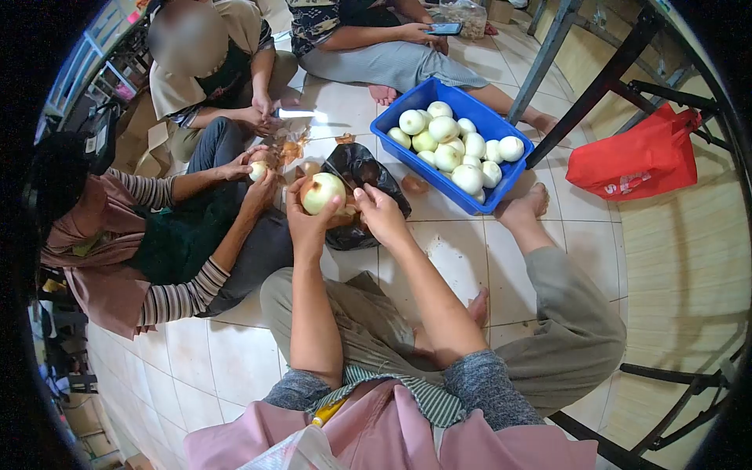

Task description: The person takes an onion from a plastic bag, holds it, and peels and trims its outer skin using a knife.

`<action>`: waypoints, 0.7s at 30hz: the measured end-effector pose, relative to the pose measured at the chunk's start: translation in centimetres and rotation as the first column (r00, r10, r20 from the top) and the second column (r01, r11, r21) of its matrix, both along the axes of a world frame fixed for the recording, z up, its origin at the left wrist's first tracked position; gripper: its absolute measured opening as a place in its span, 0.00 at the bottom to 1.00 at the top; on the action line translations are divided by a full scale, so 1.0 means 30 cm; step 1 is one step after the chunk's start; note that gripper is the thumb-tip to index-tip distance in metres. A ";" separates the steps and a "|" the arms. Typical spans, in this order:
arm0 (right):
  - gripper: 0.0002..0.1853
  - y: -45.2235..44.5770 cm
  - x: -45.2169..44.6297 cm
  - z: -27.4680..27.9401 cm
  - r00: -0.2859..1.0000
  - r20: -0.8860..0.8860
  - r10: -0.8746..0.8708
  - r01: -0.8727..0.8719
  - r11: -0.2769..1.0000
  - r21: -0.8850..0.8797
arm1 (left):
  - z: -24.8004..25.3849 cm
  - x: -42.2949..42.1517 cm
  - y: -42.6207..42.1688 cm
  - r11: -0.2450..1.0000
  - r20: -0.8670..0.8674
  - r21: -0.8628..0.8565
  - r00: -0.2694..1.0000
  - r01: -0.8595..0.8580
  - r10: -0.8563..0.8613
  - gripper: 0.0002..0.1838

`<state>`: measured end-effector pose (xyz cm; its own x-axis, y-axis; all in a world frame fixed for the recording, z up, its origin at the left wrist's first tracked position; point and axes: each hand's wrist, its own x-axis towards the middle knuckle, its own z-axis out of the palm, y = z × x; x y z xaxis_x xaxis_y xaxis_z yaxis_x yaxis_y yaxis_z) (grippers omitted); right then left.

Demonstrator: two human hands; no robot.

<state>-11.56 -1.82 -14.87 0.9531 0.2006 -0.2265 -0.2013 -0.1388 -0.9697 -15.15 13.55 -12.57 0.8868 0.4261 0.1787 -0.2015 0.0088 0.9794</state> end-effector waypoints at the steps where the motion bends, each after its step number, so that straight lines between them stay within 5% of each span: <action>1: 0.33 0.004 -0.020 0.054 0.998 -0.057 -0.018 0.020 0.999 0.035 | -0.006 -0.001 0.000 1.000 0.000 0.016 1.000 -0.004 0.004 0.35; 5: 0.34 0.015 -0.100 0.155 0.980 0.198 -0.025 0.017 0.999 0.046 | 0.012 -0.012 -0.002 0.995 0.048 0.098 0.998 -0.033 0.028 0.41; 8: 0.31 0.025 -0.124 0.175 0.975 0.221 0.022 -0.046 0.994 0.102 | 0.019 -0.019 -0.008 0.996 0.063 0.085 0.998 -0.031 0.026 0.42; 12: 0.23 0.020 -0.129 0.187 0.902 0.431 -0.035 0.086 0.991 -0.100 | 0.008 -0.024 0.003 0.990 0.080 0.138 0.997 -0.018 0.007 0.42; 15: 0.20 0.013 -0.150 0.252 0.933 0.359 -0.026 0.136 0.949 -0.286 | 0.017 -0.026 0.006 0.981 0.094 0.191 0.995 -0.034 0.016 0.39; 21: 0.19 0.026 -0.097 0.175 0.956 0.241 -0.166 0.205 0.968 -0.147 | -0.003 -0.010 -0.022 1.000 -0.027 -0.029 1.000 0.008 -0.009 0.33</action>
<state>-14.46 -1.04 -9.62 0.9998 -0.0074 -0.0175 -0.0189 -0.2846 -0.9585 -15.44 12.89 -12.64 0.8950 0.4228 0.1422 -0.1745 0.0385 0.9839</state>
